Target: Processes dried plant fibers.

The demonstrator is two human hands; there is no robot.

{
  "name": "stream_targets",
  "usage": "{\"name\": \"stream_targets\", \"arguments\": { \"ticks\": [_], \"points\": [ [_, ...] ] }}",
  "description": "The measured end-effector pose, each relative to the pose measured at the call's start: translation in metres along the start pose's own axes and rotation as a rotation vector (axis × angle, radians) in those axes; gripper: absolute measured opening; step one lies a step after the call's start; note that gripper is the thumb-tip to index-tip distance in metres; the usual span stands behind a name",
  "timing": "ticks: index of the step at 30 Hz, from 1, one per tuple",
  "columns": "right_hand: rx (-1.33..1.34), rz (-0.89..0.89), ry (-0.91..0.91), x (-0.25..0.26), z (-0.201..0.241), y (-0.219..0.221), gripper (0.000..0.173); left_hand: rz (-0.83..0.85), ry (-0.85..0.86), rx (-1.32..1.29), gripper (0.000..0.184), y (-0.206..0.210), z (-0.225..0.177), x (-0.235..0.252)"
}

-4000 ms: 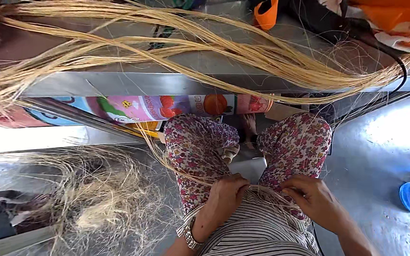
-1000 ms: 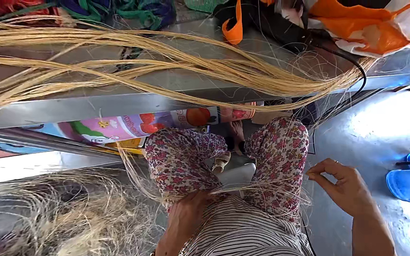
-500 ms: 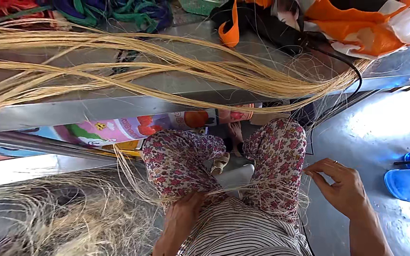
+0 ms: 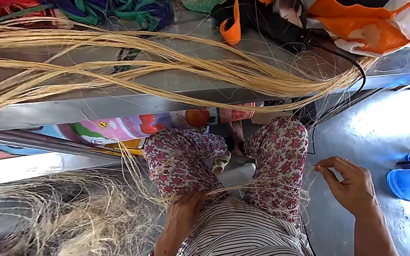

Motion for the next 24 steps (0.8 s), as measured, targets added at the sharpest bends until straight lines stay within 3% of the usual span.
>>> {"name": "stream_targets", "arguments": {
  "ticks": [10, 17, 24],
  "points": [
    [-0.111, 0.180, 0.150, -0.005, -0.008, 0.016, 0.023, -0.043, -0.010, -0.017, 0.033, 0.000, 0.003, -0.003],
    [-0.095, -0.040, 0.054, 0.004, -0.011, -0.011, 0.028, -0.057, -0.004, -0.022, 0.032, 0.000, 0.004, -0.010],
    [0.024, -0.173, 0.089, 0.002, -0.034, -0.035, 0.026, -0.075, 0.009, -0.035, 0.033, 0.002, 0.007, -0.012]
  ]
}}
Point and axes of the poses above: each hand's wrist, its own x-axis towards the middle knuckle, its own y-axis out of the palm, z = x × y, the point moved 4 cm from there along x, towards the middle knuckle, and after that the axes turned 7 degrees about -y, right-handed, at the moved point
